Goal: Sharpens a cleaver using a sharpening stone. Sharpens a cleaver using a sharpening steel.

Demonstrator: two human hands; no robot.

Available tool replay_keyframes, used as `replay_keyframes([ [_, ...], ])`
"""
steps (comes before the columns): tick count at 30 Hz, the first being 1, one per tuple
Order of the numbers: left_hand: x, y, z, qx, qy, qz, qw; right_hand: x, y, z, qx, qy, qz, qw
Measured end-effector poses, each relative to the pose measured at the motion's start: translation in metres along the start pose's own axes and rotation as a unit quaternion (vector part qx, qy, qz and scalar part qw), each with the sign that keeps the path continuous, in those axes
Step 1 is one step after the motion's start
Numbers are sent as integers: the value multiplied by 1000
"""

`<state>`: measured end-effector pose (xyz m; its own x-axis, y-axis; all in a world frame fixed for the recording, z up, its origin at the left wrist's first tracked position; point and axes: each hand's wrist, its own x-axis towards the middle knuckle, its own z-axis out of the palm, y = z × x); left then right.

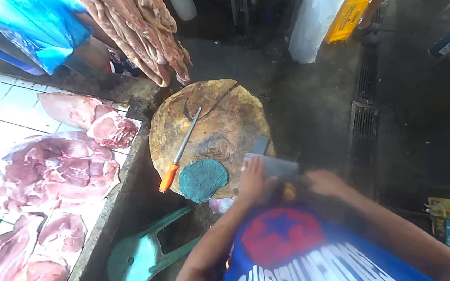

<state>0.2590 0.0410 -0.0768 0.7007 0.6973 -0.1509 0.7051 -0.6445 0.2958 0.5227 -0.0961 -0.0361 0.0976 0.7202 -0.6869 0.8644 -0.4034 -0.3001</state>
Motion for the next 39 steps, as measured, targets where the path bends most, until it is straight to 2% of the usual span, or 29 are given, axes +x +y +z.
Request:
replay_keyframes([
  [2,20,29,11,-17,9,33,999,-15,28,-7,-12,16,34,999],
  [4,21,17,10,-19,17,40,999,-15,11,-16,-19,0,32,999],
  [9,-51,-109,-10,29,33,-10,999,36,-109,-1,8,-51,-80,995],
  [11,-72,-125,-15,40,38,-33,998,42,-126,8,1,-58,-101,993],
  [13,-67,-101,-16,41,29,-47,998,33,-104,6,8,-49,-96,994],
  [15,-48,-44,-8,19,10,-46,999,12,-51,8,3,-31,-57,998],
  [17,-25,12,4,-9,5,-21,1000,-9,4,8,-9,-11,-12,1000],
  [19,-12,35,16,-20,19,12,1000,-23,25,2,-31,-5,19,999],
  [20,-12,30,19,-20,33,22,999,-25,17,-3,-40,-11,21,999],
  [22,-33,-6,17,-8,51,14,999,-13,-23,-5,-42,-39,-16,998],
  [25,-93,-72,5,25,70,-46,996,22,-95,14,-39,-66,-91,993],
  [27,-120,-93,-3,42,77,-79,993,34,-119,22,-48,-66,-129,988],
  [30,-106,-68,2,34,75,-89,993,23,-94,10,-50,-55,-117,990],
  [33,-51,2,16,-22,50,-60,997,-3,-15,-2,-55,-20,-41,997],
  [35,-22,29,25,-28,61,-14,998,-15,17,-11,-80,-4,0,997],
  [37,-19,20,25,-24,70,2,997,-14,5,-20,-90,-17,1,996],
  [39,-42,-22,18,-3,66,-20,998,4,-41,-18,-65,-52,-47,995],
])
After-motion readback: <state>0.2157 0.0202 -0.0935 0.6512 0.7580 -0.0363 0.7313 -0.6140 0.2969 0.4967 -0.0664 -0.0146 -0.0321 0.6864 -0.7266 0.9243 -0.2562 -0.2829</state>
